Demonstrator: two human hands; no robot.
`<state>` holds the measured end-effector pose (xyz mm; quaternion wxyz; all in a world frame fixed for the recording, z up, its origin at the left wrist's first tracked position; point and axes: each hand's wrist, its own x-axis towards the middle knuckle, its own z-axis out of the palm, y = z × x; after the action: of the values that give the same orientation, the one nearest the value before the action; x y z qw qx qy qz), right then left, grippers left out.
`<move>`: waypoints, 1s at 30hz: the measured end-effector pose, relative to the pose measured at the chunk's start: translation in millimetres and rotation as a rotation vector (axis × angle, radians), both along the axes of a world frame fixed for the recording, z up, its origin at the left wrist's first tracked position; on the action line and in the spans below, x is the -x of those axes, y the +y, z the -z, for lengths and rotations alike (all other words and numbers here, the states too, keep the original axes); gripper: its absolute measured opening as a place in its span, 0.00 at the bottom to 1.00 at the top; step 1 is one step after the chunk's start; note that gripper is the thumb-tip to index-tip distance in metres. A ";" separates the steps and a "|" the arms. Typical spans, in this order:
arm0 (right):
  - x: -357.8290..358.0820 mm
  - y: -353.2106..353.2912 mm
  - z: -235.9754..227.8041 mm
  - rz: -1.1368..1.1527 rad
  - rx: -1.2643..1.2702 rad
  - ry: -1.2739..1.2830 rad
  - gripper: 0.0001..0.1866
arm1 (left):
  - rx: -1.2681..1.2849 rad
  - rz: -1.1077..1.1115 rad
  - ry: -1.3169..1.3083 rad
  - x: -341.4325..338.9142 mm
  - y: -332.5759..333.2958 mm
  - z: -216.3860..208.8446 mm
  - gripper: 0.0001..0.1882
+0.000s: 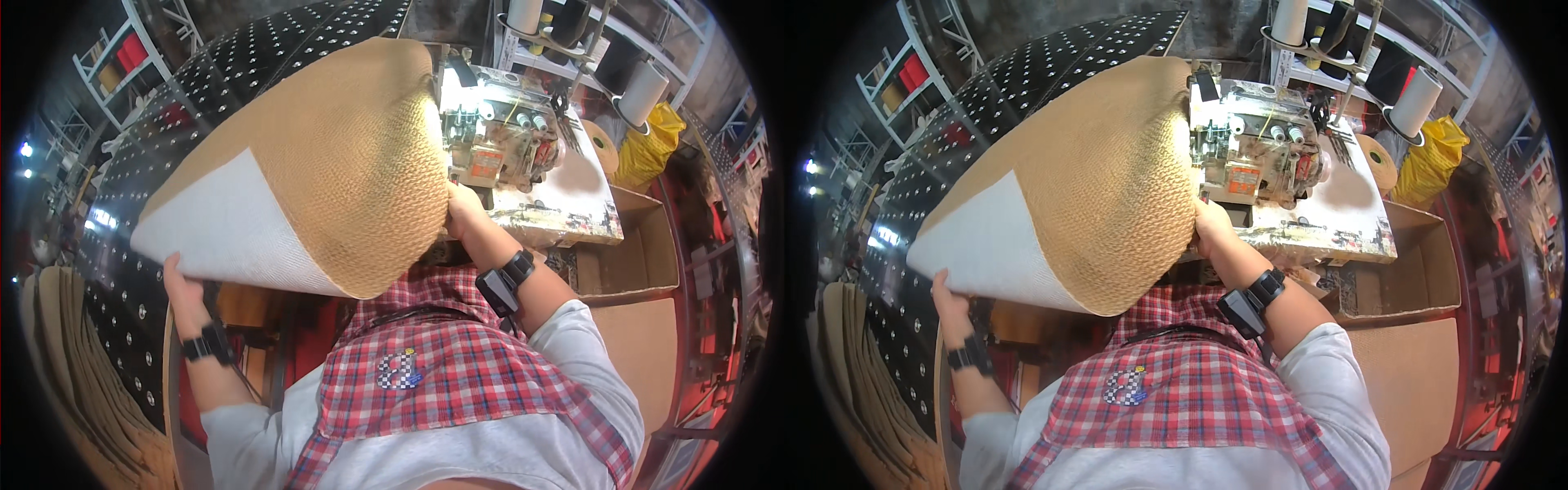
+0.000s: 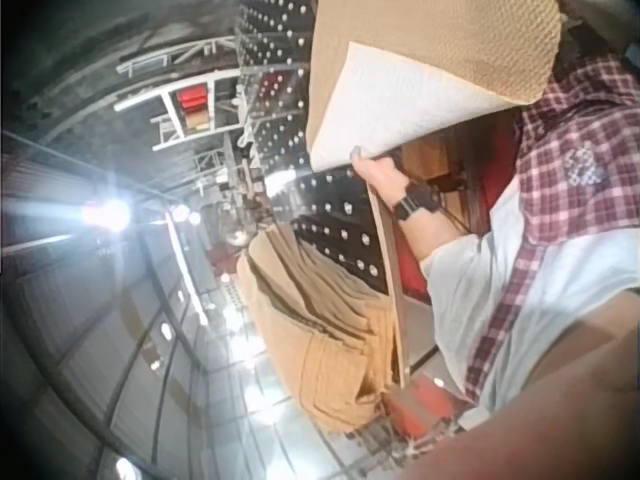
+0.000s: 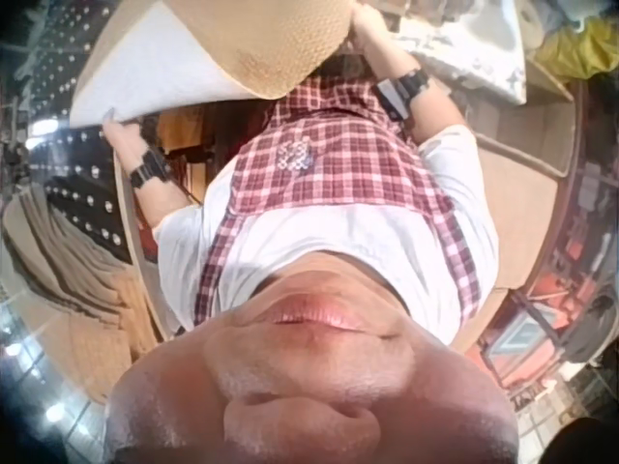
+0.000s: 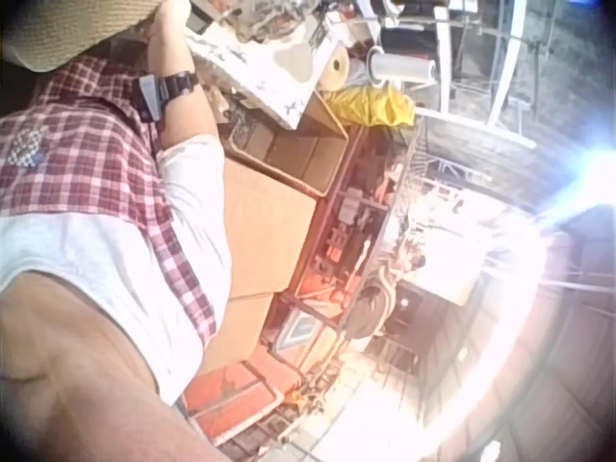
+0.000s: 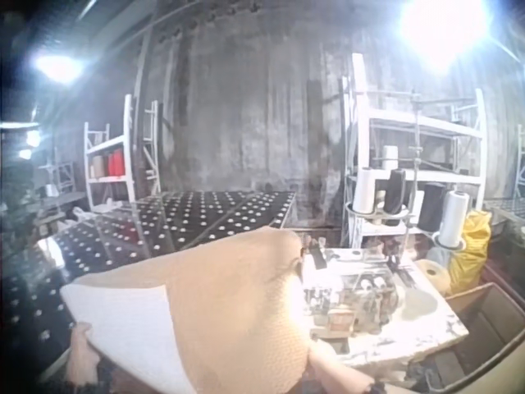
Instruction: Sew the edges of textured floor mats using an industrial sewing machine.
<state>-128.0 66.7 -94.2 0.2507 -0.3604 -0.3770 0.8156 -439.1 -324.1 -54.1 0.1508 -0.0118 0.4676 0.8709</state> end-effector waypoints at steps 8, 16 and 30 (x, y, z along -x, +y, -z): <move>-1.0 -16.9 2.4 -0.011 0.029 0.199 0.14 | -0.160 -0.154 0.030 -154.2 -24.2 -21.5 0.29; -10.8 -27.4 -4.7 -0.027 -0.035 0.162 0.14 | -0.185 -0.131 0.086 -189.6 -4.2 -14.9 0.30; -26.5 -38.2 -27.9 -0.134 -0.476 -0.176 0.13 | -0.041 0.135 0.389 -189.4 10.4 17.4 0.25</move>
<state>-101.4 28.4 -66.3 0.2402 -0.3352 -0.6015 0.6842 -249.8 -313.7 -71.5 0.1157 0.1911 0.4699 0.8540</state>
